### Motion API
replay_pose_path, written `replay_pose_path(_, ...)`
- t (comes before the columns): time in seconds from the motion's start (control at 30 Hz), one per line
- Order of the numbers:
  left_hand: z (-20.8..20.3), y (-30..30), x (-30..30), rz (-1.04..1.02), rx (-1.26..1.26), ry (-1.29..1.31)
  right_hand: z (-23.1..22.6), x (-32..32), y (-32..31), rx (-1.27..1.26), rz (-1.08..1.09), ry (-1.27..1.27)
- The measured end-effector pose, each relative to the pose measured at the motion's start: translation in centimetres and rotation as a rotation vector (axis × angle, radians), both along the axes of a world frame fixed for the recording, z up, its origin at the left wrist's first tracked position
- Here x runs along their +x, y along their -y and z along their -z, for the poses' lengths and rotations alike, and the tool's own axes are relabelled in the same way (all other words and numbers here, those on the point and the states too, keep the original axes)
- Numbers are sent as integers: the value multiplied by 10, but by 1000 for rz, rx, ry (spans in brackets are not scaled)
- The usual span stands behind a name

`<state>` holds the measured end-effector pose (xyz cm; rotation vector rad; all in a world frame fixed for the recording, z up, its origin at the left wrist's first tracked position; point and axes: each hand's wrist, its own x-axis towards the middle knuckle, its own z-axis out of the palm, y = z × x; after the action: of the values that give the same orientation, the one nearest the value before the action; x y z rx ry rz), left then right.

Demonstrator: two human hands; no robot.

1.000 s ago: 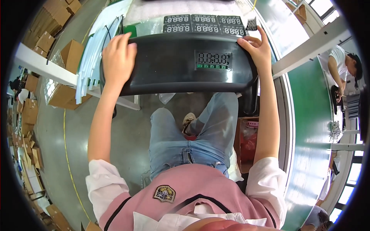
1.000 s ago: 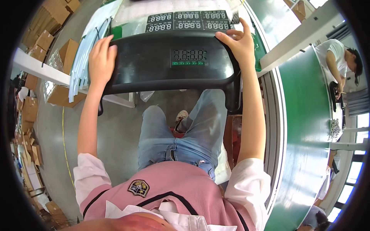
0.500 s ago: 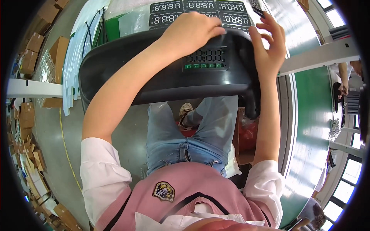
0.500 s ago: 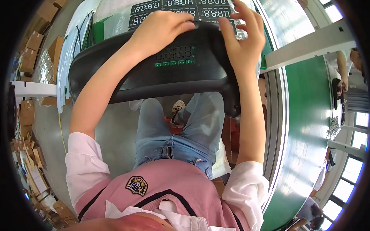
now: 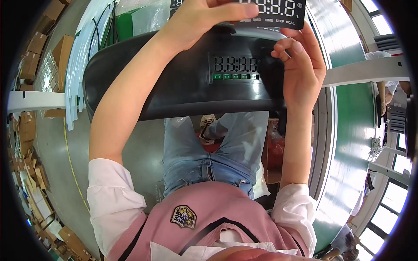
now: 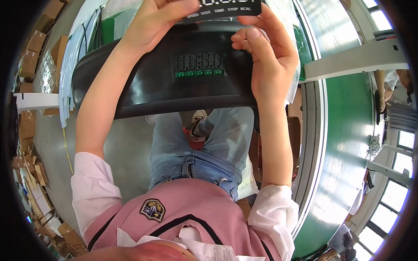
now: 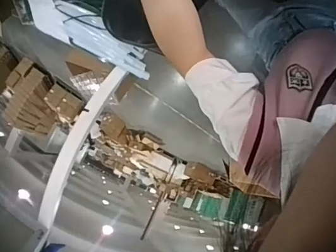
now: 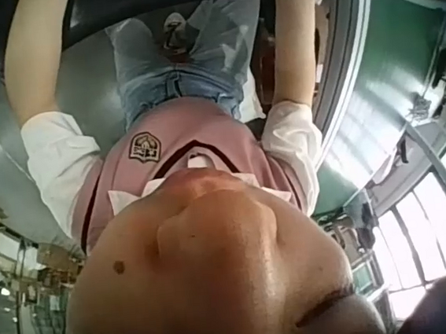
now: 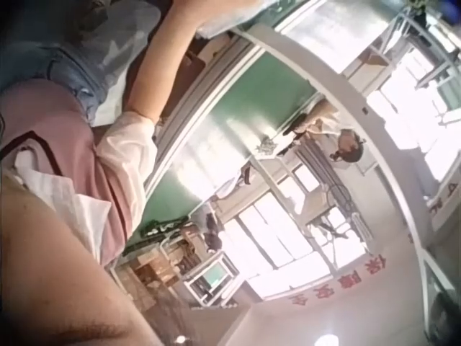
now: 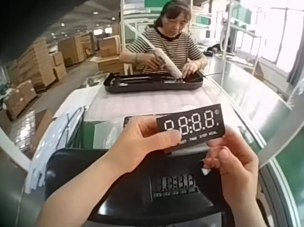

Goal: Applying digital display labels or screen covers to plastic electronic component housings on an assembly line.

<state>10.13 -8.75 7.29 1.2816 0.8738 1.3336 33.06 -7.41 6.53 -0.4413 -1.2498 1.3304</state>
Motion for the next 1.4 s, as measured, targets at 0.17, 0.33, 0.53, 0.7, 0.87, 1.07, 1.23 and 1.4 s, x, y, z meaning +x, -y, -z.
replay_pose_path(0.17,-10,8,7,-62,103,95,-13,23,-13,-22,121,354)
replay_pose_path(0.33,-11,11,8,100,122,-97,-13,27,-8,-117,64,329)
replay_pose_path(0.53,-11,8,24,-70,167,-136,-5,19,-6,37,349,414)
replay_pose_path(0.7,-1,-2,10,-287,85,183,-3,29,2,-111,252,222)
replay_pose_path(0.87,0,-5,13,-223,104,127,-4,17,30,-101,140,504)
replay_pose_path(1.07,-2,0,11,-169,129,164,-3,6,42,-102,135,607)
replay_pose_path(1.23,-3,0,11,-176,121,128,0,7,41,-73,156,607)
replay_pose_path(1.4,0,-2,11,-163,177,97,2,9,43,-41,175,623)
